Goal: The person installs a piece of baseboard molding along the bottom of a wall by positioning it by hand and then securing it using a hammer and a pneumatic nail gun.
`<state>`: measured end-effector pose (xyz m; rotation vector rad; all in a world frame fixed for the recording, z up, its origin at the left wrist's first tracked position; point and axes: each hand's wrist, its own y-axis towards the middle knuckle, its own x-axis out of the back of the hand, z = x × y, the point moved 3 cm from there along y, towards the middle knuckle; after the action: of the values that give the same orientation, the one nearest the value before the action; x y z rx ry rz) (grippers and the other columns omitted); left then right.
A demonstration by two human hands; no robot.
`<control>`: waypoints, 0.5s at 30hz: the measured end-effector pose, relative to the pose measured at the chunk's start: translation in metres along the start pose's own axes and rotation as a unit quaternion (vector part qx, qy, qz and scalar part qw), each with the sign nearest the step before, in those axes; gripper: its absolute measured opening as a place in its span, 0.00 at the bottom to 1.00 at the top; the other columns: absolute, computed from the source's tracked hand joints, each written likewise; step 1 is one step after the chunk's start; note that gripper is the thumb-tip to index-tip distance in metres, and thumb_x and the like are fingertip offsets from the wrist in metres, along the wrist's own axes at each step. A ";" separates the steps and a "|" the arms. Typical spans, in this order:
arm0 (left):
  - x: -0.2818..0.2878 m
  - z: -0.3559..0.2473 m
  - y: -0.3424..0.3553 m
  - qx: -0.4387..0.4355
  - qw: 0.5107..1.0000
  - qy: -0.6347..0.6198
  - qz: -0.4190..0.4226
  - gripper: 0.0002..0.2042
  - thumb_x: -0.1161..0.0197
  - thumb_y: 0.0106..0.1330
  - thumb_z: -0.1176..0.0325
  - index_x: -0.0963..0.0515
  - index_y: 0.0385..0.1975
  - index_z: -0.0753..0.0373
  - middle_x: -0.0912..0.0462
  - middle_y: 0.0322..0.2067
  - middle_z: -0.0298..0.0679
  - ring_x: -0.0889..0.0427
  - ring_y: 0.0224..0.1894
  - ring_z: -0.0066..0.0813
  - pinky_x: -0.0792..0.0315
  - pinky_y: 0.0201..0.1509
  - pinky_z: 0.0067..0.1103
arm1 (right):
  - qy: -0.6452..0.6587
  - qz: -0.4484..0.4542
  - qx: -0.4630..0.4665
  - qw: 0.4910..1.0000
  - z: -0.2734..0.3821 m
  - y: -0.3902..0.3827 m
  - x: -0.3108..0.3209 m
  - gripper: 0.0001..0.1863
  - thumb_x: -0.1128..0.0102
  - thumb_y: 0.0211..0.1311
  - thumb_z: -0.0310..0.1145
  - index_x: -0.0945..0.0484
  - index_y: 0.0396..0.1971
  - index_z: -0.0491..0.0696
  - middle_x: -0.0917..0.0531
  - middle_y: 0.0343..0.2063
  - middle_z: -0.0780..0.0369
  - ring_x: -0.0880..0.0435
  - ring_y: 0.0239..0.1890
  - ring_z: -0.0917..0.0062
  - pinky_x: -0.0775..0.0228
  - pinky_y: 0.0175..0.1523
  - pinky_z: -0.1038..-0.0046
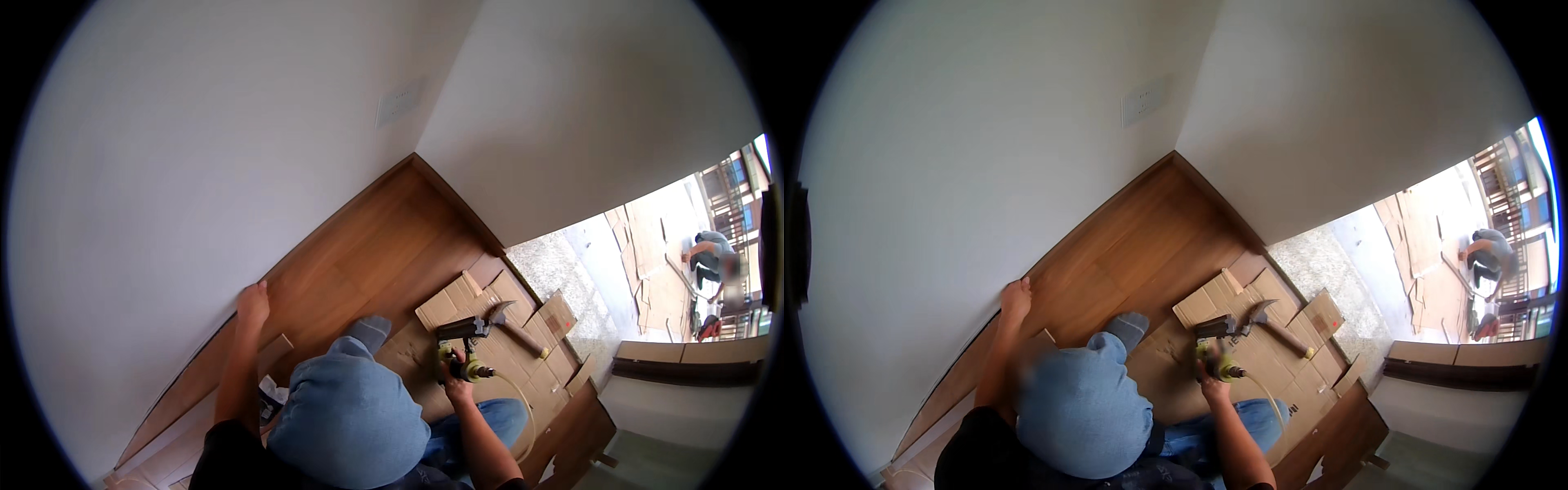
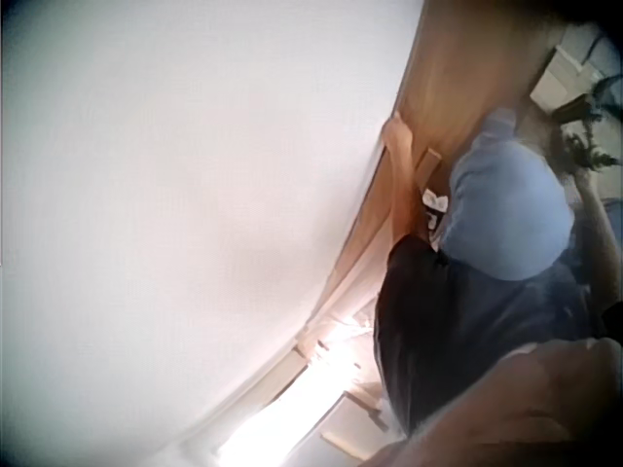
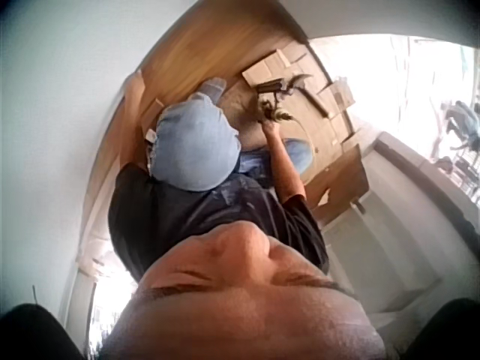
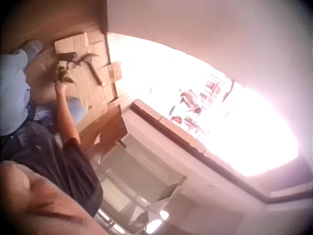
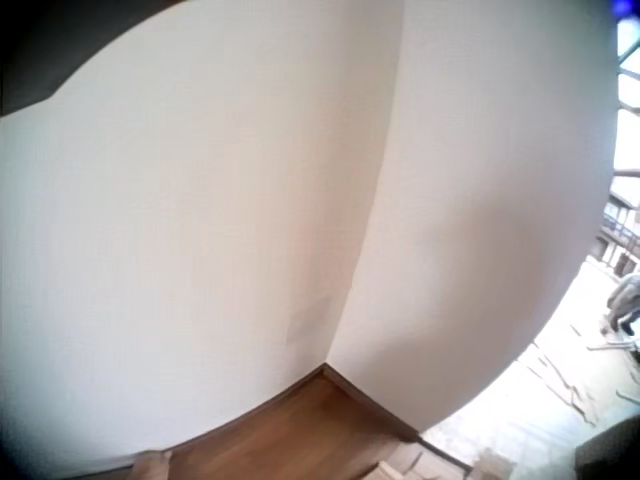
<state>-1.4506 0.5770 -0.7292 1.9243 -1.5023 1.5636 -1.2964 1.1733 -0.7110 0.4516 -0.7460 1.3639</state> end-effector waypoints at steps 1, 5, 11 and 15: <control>0.001 0.000 -0.002 0.013 1.000 -0.019 0.014 0.26 0.54 0.84 0.52 0.18 0.45 0.72 0.14 0.44 0.64 0.18 0.50 0.67 0.27 0.59 0.52 | 0.031 0.015 -0.032 0.999 0.003 0.002 0.001 0.29 0.26 0.65 0.34 0.24 0.64 0.45 0.19 0.55 0.55 0.21 0.60 0.61 0.32 0.68 0.60; 0.001 -0.007 -0.014 -0.023 0.998 0.055 -0.036 0.25 0.50 0.84 0.53 0.18 0.46 0.74 0.13 0.41 0.60 0.14 0.45 0.58 0.22 0.52 0.45 | 0.182 0.018 -0.079 0.980 0.020 0.009 0.015 0.30 0.24 0.62 0.31 0.23 0.64 0.42 0.16 0.55 0.54 0.17 0.58 0.65 0.26 0.64 0.62; -0.027 0.039 -0.001 0.100 0.916 -0.386 -0.037 0.21 0.41 0.82 0.52 0.17 0.46 0.69 0.11 0.39 0.41 0.13 0.34 0.26 0.20 0.37 0.24 | 0.301 0.127 -0.204 0.923 0.034 0.010 0.014 0.33 0.22 0.57 0.31 0.22 0.64 0.42 0.18 0.55 0.60 0.19 0.56 0.73 0.25 0.60 0.68; -0.033 0.016 -0.007 0.137 0.904 -0.404 -0.040 0.21 0.40 0.82 0.54 0.17 0.48 0.70 0.12 0.38 0.41 0.14 0.34 0.25 0.21 0.38 0.23 | 0.291 0.182 -0.223 0.912 0.019 0.007 0.022 0.35 0.22 0.59 0.34 0.23 0.66 0.43 0.19 0.55 0.62 0.20 0.56 0.73 0.26 0.60 0.70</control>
<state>-1.4325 0.5863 -0.7600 2.9936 -1.4616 0.9988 -1.3067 1.1772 -0.6833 -0.4695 -0.6252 1.5080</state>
